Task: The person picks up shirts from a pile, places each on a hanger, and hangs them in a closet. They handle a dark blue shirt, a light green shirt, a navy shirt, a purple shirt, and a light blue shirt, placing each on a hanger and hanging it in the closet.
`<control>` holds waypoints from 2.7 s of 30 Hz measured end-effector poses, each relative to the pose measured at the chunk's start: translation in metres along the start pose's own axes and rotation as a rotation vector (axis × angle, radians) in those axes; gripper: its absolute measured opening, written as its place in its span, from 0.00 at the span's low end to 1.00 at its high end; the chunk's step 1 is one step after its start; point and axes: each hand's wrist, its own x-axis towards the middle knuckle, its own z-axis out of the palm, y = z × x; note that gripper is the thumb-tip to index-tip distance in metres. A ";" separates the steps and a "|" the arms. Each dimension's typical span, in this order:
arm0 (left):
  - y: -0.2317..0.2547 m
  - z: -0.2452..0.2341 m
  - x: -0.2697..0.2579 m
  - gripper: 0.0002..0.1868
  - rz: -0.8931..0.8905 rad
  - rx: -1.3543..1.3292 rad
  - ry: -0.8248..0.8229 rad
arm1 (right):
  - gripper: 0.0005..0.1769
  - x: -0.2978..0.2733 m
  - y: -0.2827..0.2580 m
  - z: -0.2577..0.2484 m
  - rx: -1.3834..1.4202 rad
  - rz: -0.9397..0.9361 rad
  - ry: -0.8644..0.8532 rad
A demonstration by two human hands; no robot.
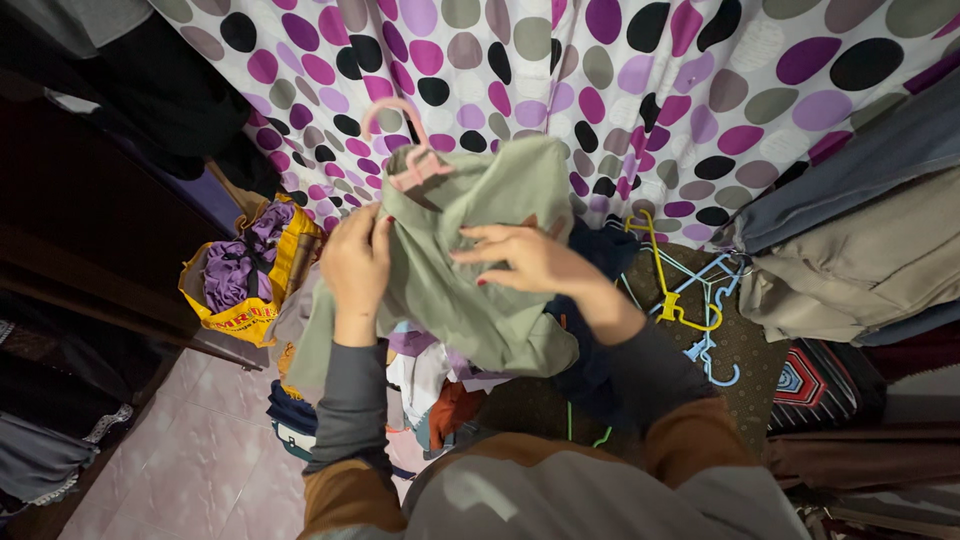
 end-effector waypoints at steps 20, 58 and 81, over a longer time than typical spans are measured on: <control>0.034 -0.084 0.062 0.03 0.349 0.056 0.061 | 0.08 0.031 -0.007 -0.077 -0.284 0.042 0.488; 0.009 -0.047 0.072 0.10 0.205 0.072 -0.138 | 0.11 0.114 -0.002 -0.063 0.529 -0.013 0.284; -0.049 -0.096 0.071 0.06 0.270 0.192 0.042 | 0.18 0.109 -0.031 -0.061 -0.169 -0.067 0.077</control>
